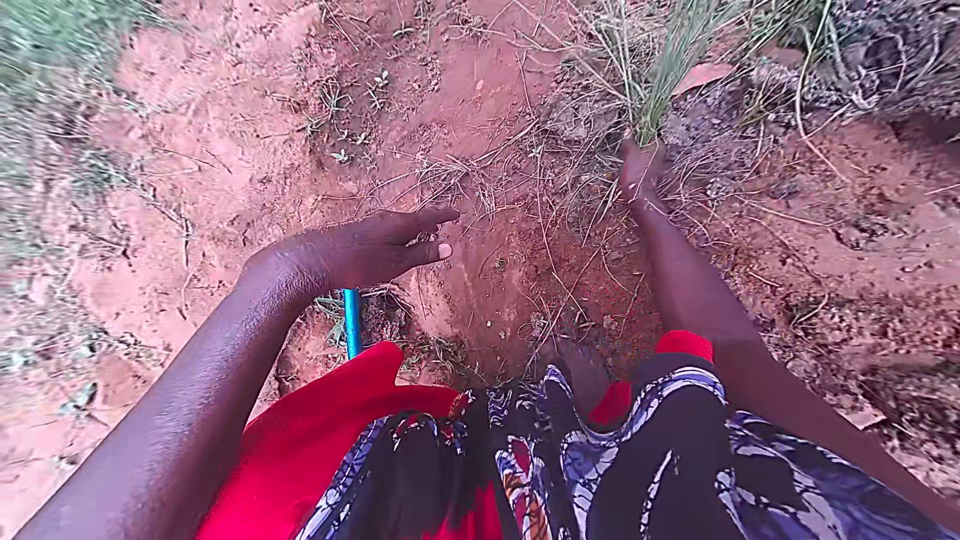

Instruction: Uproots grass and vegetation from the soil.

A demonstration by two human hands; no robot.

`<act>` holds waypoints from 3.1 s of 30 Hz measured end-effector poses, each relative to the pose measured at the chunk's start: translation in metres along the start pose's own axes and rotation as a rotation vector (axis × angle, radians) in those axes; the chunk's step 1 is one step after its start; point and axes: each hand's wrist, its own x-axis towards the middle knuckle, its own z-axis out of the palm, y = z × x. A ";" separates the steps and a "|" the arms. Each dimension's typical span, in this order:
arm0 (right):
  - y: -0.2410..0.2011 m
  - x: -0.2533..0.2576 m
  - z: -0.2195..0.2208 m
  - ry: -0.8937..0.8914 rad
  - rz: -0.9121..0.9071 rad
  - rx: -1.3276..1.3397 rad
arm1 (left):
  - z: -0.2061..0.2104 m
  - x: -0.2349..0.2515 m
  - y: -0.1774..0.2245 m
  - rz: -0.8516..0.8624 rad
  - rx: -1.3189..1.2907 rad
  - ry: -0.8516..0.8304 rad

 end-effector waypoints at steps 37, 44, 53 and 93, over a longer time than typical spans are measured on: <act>-0.019 -0.009 0.040 -0.225 -0.205 -0.387 | -0.001 0.013 -0.001 0.069 -0.020 0.002; -0.023 0.013 0.032 -0.373 -0.174 -0.379 | -0.002 0.014 -0.003 0.000 -0.010 -0.021; -0.025 -0.021 0.033 -0.315 -0.265 -0.646 | -0.002 0.006 0.002 -0.072 -0.017 -0.012; -0.069 -0.138 -0.161 -0.066 -0.285 0.623 | -0.014 -0.032 0.037 -0.092 0.122 0.107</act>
